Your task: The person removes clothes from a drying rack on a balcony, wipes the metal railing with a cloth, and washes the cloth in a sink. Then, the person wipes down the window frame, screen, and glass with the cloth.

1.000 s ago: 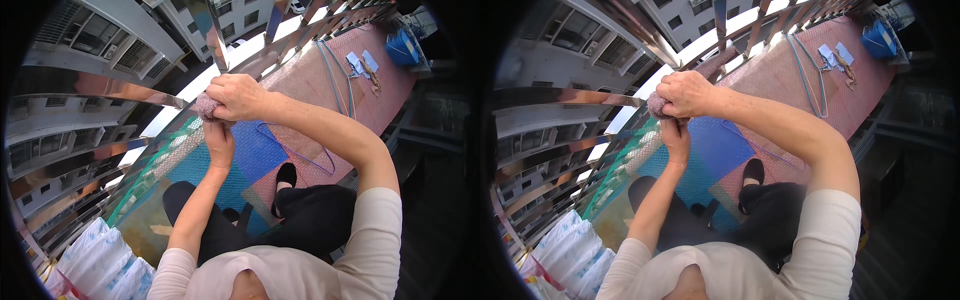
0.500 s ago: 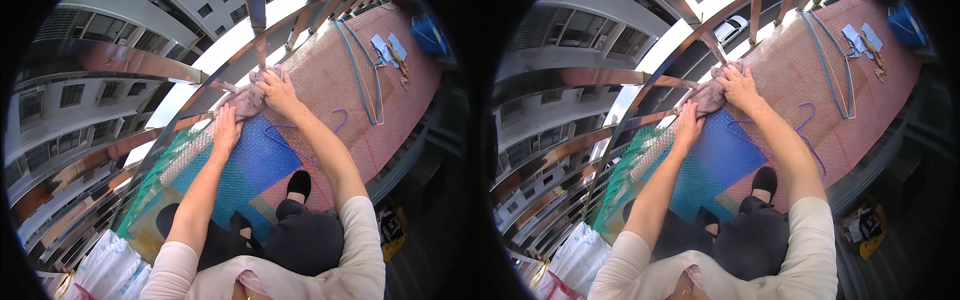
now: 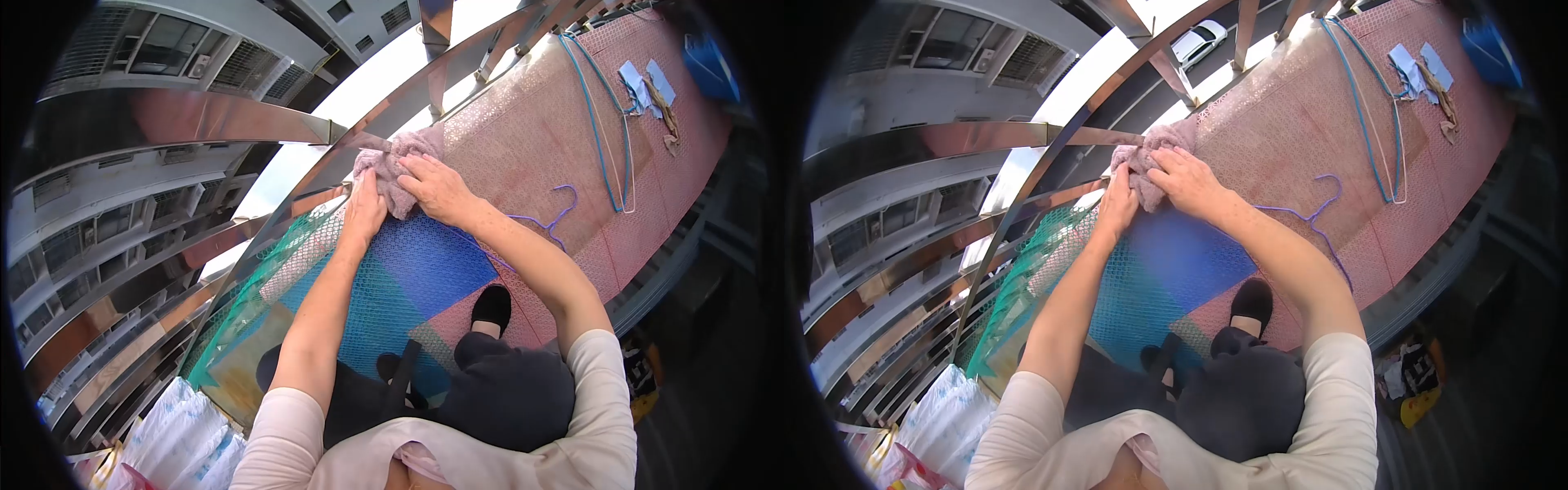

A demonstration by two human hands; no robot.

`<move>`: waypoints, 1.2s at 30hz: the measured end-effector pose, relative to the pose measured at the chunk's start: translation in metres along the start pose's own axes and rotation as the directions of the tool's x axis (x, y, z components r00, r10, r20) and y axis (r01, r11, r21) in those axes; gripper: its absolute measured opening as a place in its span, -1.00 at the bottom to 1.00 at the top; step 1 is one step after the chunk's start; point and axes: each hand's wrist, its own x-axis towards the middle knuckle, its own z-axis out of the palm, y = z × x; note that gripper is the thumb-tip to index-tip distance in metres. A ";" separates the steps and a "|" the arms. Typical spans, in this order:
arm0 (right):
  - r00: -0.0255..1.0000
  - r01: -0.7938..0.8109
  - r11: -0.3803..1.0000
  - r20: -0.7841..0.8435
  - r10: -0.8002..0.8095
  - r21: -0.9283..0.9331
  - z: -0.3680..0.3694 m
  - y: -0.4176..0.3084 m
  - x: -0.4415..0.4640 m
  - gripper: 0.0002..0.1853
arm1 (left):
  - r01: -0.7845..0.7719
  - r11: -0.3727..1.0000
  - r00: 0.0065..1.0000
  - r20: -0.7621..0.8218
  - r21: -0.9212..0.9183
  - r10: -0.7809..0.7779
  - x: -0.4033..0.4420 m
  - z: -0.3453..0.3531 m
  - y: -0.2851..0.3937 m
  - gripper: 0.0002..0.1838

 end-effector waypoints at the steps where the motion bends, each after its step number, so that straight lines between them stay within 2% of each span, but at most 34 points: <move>1: 0.998 0.011 0.998 -0.065 -0.015 -0.064 -0.001 0.009 0.005 -0.78 | -0.005 1.000 0.999 0.044 -0.021 0.006 0.016 -0.003 -0.004 -0.57; 2: 0.998 -0.006 0.996 -0.056 0.001 -0.085 -0.005 0.020 0.010 -0.78 | -0.009 0.999 0.996 0.088 -0.042 0.012 0.026 -0.004 -0.004 -0.56; 5: 0.997 -0.042 0.991 -0.076 0.032 -0.126 -0.012 0.033 0.022 -0.76 | 0.043 0.998 0.999 0.023 0.037 -0.044 0.010 -0.001 0.001 -0.59; 9: 0.974 -0.180 0.975 0.113 0.196 -0.133 -0.015 0.029 0.040 -0.70 | 0.213 0.935 0.967 0.078 0.282 -0.244 -0.002 -0.020 0.024 -0.67; 11: 0.949 -0.221 0.952 0.178 0.260 -0.211 0.000 0.045 0.046 -0.69 | 0.182 0.950 0.980 0.030 0.254 -0.196 -0.002 -0.017 0.024 -0.66; 13: 0.950 -0.203 0.930 0.166 0.263 -0.307 0.011 0.052 0.054 -0.70 | 0.120 0.970 0.993 -0.022 0.211 -0.119 -0.006 -0.008 0.022 -0.61; 15: 0.952 -0.201 0.910 0.146 0.268 -0.364 0.023 0.056 0.059 -0.72 | -0.075 0.946 0.983 -0.138 0.317 0.124 -0.008 0.000 0.010 -0.59; 16: 0.948 -0.212 0.924 0.164 0.274 -0.318 0.021 0.056 0.061 -0.73 | -0.162 0.914 0.948 -0.197 0.372 0.248 -0.005 0.005 0.003 -0.58; 17: 0.942 -0.226 0.935 0.183 0.282 -0.274 0.019 0.055 0.062 -0.74 | -0.122 0.936 0.969 -0.165 0.329 0.185 -0.002 0.008 -0.006 -0.62; 18: 0.935 -0.245 0.941 0.200 0.293 -0.232 0.015 0.055 0.062 -0.75 | 0.006 0.966 0.993 -0.119 0.257 0.026 0.003 0.003 0.000 -0.63; 20: 0.869 -0.327 0.941 0.363 0.336 -0.087 0.011 0.052 0.070 -0.76 | 0.272 0.953 0.961 0.012 0.132 -0.276 0.013 -0.005 0.013 -0.65; 21: 0.829 -0.372 0.928 0.443 0.341 -0.018 0.005 0.047 0.077 -0.77 | 0.269 0.955 0.963 -0.010 0.121 -0.270 0.015 -0.007 0.016 -0.67; 24: 0.760 -0.543 0.838 0.461 0.458 0.063 -0.022 0.036 0.082 -0.76 | 0.370 0.921 0.922 0.075 0.125 -0.381 0.010 -0.020 0.024 -0.67; 25: 0.804 -0.547 0.828 0.353 0.478 0.123 -0.021 0.035 0.076 -0.74 | 0.358 0.934 0.933 0.051 -0.002 -0.357 0.004 -0.026 0.029 -0.70; 26: 0.834 -0.550 0.741 0.215 0.508 0.384 -0.019 0.036 0.071 -0.74 | 0.256 0.962 0.963 -0.060 -0.092 -0.262 -0.002 -0.025 0.034 -0.69; 27: 0.824 -0.484 0.616 0.086 0.560 0.622 -0.019 0.032 0.063 -0.73 | 0.147 0.975 0.969 -0.172 -0.168 -0.176 -0.010 -0.020 0.038 -0.66; 28: 0.773 -0.353 0.460 -0.023 0.634 0.815 -0.022 0.024 0.055 -0.72 | 0.033 0.973 0.955 -0.279 -0.230 -0.099 -0.016 -0.018 0.046 -0.63; 30: 0.659 -0.201 0.323 -0.116 0.743 0.925 -0.047 0.020 0.037 -0.80 | -0.201 0.961 0.908 -0.403 -0.189 0.111 -0.021 -0.012 0.078 -0.52; 31: 0.500 -0.218 0.092 0.030 0.865 0.972 -0.060 0.026 0.026 -0.83 | -0.285 0.950 0.890 -0.404 -0.127 0.213 -0.018 -0.009 0.096 -0.50; 32: 0.386 0.001 0.022 -0.020 0.922 1.000 -0.075 0.026 0.025 -0.81 | -0.336 0.941 0.889 -0.346 -0.046 0.301 -0.016 -0.008 0.118 -0.46; 33: 0.269 0.072 0.118 -0.133 0.954 0.990 -0.084 0.034 0.024 -0.79 | -0.380 0.922 0.893 -0.288 -0.076 0.345 -0.009 0.000 0.136 -0.43; 36: 0.277 -0.137 0.490 -0.442 0.853 0.861 -0.105 0.051 0.028 -0.77 | -0.422 0.900 0.890 -0.239 -0.106 0.389 0.015 0.033 0.167 -0.52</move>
